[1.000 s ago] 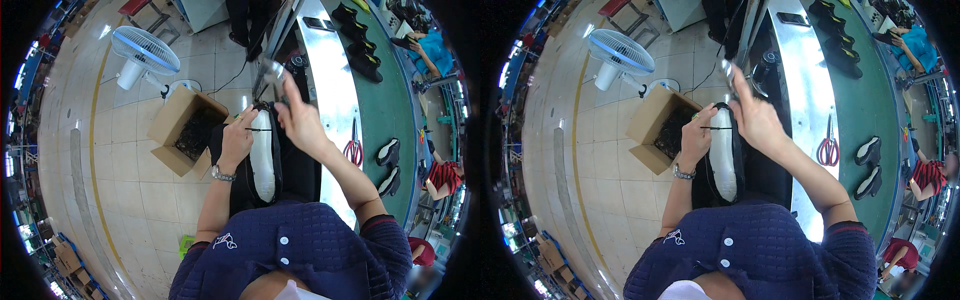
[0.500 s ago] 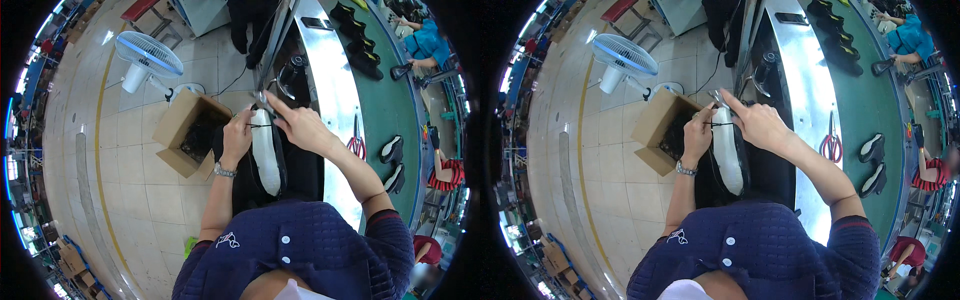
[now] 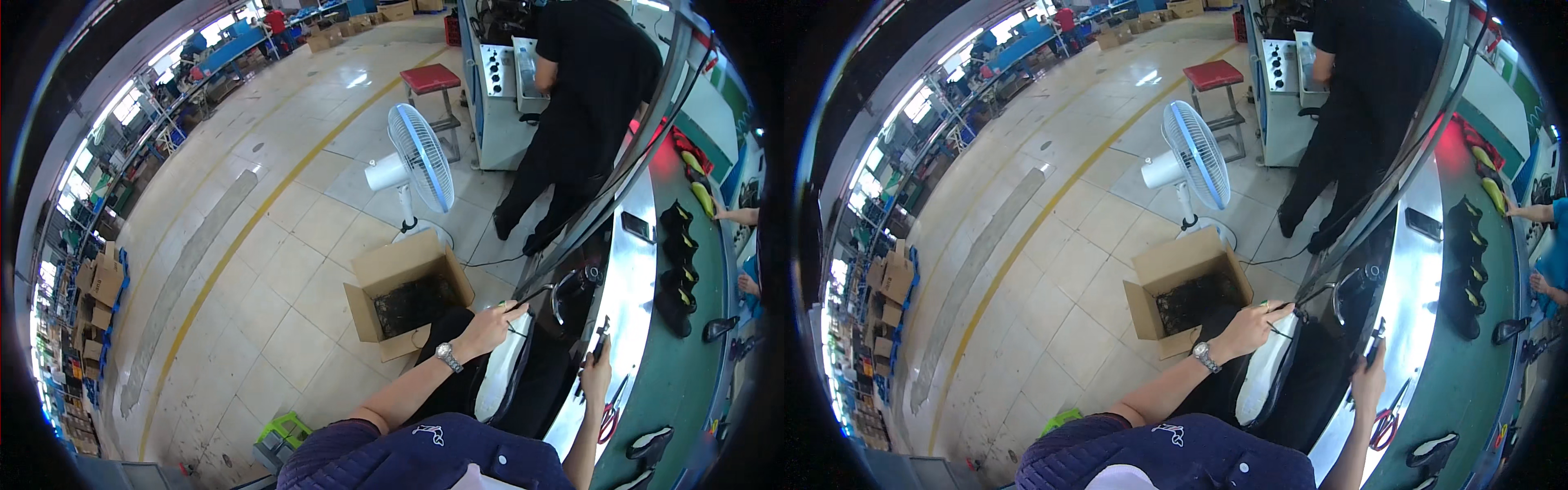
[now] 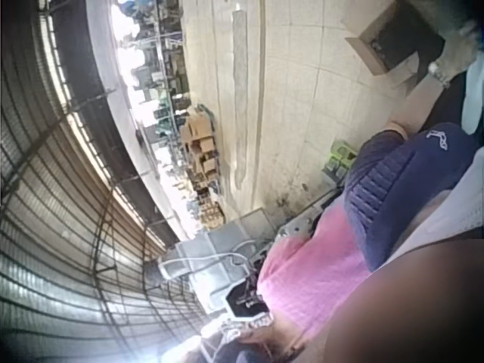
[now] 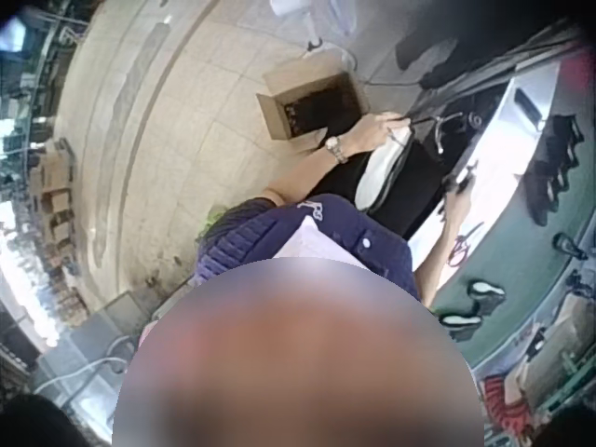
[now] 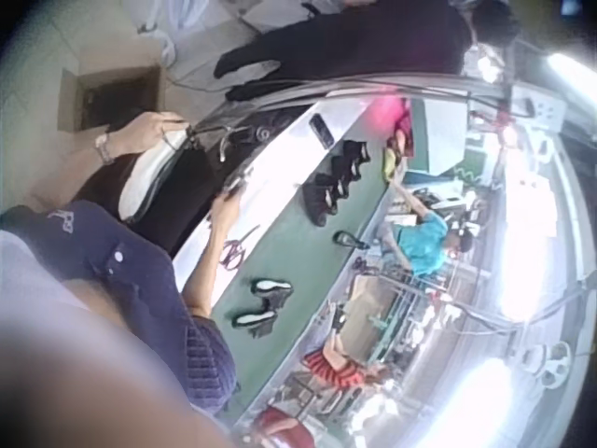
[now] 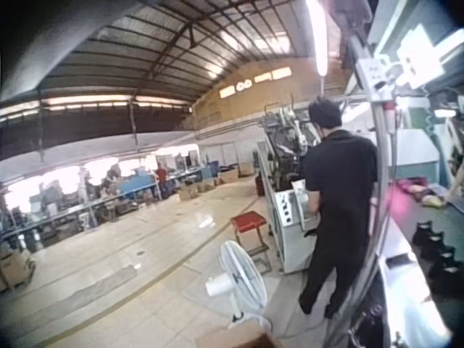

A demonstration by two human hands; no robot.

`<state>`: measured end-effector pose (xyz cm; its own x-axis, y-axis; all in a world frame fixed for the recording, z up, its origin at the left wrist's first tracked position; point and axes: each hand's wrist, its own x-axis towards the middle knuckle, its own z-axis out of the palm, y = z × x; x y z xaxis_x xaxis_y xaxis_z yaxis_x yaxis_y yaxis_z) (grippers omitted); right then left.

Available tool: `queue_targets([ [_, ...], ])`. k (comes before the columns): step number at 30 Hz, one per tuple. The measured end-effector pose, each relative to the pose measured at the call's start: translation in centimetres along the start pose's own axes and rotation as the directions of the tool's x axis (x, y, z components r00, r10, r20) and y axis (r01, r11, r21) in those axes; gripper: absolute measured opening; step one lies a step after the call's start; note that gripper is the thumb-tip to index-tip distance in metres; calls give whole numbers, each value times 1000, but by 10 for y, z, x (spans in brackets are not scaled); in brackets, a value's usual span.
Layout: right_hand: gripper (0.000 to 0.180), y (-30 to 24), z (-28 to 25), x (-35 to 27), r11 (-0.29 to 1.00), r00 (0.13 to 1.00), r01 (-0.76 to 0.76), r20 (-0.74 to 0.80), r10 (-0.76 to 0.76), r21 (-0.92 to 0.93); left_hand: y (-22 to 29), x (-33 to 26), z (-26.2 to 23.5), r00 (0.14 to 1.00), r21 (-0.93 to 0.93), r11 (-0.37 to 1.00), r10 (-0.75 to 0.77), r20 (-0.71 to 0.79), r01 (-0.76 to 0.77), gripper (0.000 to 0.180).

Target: Trimming the excess material from a shoe upper and sole using scissors and pliers.

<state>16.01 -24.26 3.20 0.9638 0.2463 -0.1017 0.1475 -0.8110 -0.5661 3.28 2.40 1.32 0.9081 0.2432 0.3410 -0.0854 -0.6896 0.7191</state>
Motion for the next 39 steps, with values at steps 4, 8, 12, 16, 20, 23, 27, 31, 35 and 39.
queue_targets([
  [4, 68, 88, 24, 41, 984, 982, -93, -179, 65, -149, -5, 5, -2, 994, 270, 962, 20, 104, -47, 54],
  [8, 61, 147, 36, 32, 978, 979, 29, -193, -70, -208, -8, 10, 2, 990, 271, 959, 49, 131, -83, 56],
  [12, 48, 168, 22, -29, 982, 906, 11, -415, -89, -187, -7, 4, -4, 994, 228, 971, 46, 102, -69, 55],
  [16, 46, 243, 10, -94, 858, 824, -428, -513, 241, -284, -7, 7, -2, 993, 234, 971, 19, 113, -45, 58],
  [20, 43, 211, -4, -110, 870, 834, -459, -424, 352, -181, -10, 13, 2, 994, 220, 973, 53, 98, -74, 58],
  [23, 42, 202, -14, -87, 854, 912, -353, -345, 222, -382, -16, 6, 0, 998, 186, 980, 61, 28, -65, 57],
  [27, 47, 231, -16, -75, 926, 923, -339, -251, 293, -167, -12, 3, 7, 995, 134, 987, 96, -39, -90, 58],
  [31, 30, 174, -34, -81, 620, 860, -499, 257, 441, 605, -10, -6, 3, 994, 49, 997, 63, -92, -59, 58],
  [35, 44, 73, -28, -98, 389, 935, -348, 289, 203, 853, -6, 6, 2, 967, -68, 965, -252, 38, 254, 52],
  [39, 72, -27, -28, -105, 286, 700, -670, 711, -63, 685, 6, 9, -11, 961, -155, 954, -269, -68, 256, 46],
])
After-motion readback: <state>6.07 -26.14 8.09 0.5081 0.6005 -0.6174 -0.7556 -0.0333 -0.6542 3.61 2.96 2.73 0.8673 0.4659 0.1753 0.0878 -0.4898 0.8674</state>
